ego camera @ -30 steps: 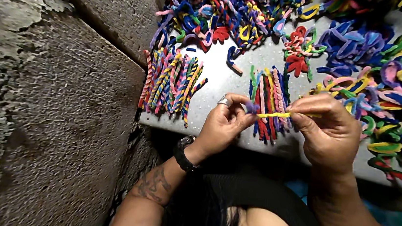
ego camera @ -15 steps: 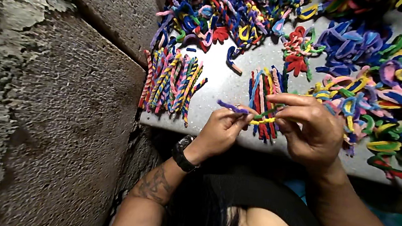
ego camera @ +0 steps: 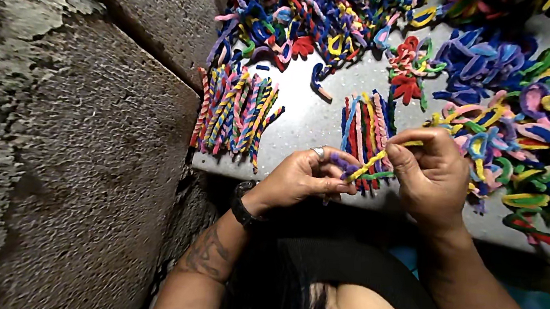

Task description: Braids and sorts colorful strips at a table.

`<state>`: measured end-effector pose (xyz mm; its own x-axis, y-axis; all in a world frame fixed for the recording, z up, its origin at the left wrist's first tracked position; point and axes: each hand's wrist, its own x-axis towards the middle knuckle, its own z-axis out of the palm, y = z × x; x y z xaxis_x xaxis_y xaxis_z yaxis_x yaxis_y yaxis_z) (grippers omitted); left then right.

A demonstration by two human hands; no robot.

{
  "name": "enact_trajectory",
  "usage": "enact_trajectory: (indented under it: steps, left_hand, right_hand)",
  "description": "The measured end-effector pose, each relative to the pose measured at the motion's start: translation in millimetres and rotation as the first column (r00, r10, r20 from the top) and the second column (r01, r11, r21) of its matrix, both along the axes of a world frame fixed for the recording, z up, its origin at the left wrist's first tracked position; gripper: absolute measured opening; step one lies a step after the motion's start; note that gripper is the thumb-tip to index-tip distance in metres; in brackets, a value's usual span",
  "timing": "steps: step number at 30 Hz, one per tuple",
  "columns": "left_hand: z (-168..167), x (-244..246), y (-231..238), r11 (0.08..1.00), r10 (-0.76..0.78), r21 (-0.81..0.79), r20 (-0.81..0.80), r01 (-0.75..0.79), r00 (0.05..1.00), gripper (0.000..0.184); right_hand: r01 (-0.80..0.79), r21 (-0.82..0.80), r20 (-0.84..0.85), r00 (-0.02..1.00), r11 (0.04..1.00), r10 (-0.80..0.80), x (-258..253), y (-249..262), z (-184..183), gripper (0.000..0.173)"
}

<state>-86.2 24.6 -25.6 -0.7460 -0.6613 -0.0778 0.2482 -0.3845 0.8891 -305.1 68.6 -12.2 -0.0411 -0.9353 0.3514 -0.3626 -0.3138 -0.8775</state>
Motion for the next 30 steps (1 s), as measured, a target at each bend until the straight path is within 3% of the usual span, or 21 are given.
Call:
enact_trajectory:
  steps: [4,11,14,17,20,26,30]
  left_hand:
    - [-1.9,-2.2,-0.2,0.989,0.138,0.046,0.071,-0.142,0.988,0.033]
    - [-10.9,-11.5,0.5,0.949,0.313,0.007,0.052,-0.314,0.948,0.033]
    - [-9.0,-9.7,-3.4,0.962,0.219,0.168,0.004,-0.216,0.976,0.028]
    - [-11.5,-3.7,-7.5,0.961,0.063,0.274,-0.091,-0.036,0.994,0.037]
    - [-13.6,-1.8,-8.4,0.954,-0.045,0.288,-0.145,0.086,0.988,0.049]
    - [-13.1,1.2,-5.7,0.949,-0.15,0.283,0.006,0.143,0.989,0.02]
    - [-16.4,4.9,-6.6,0.942,-0.174,0.28,-0.061,0.185,0.983,0.023]
  right_hand:
    - [-0.107,0.087,0.203,0.975,0.99,0.087,-1.1,1.0,4.4,0.032]
    - [-0.29,0.04,0.261,0.927,0.956,0.27,9.0,12.2,3.8,0.031]
    - [-0.245,0.008,0.261,0.936,0.969,0.235,1.6,6.6,4.2,0.026]
    - [-0.155,-0.023,0.246,0.957,0.988,0.156,-9.3,0.1,4.8,0.021]
    - [-0.096,-0.044,0.19,0.976,0.994,0.103,-15.6,-2.3,1.6,0.018]
    - [-0.073,-0.038,0.154,0.985,0.997,0.078,-20.3,-3.6,0.7,0.015]
    - [-0.18,0.067,0.082,0.981,0.981,0.174,-34.3,-4.5,0.5,0.015]
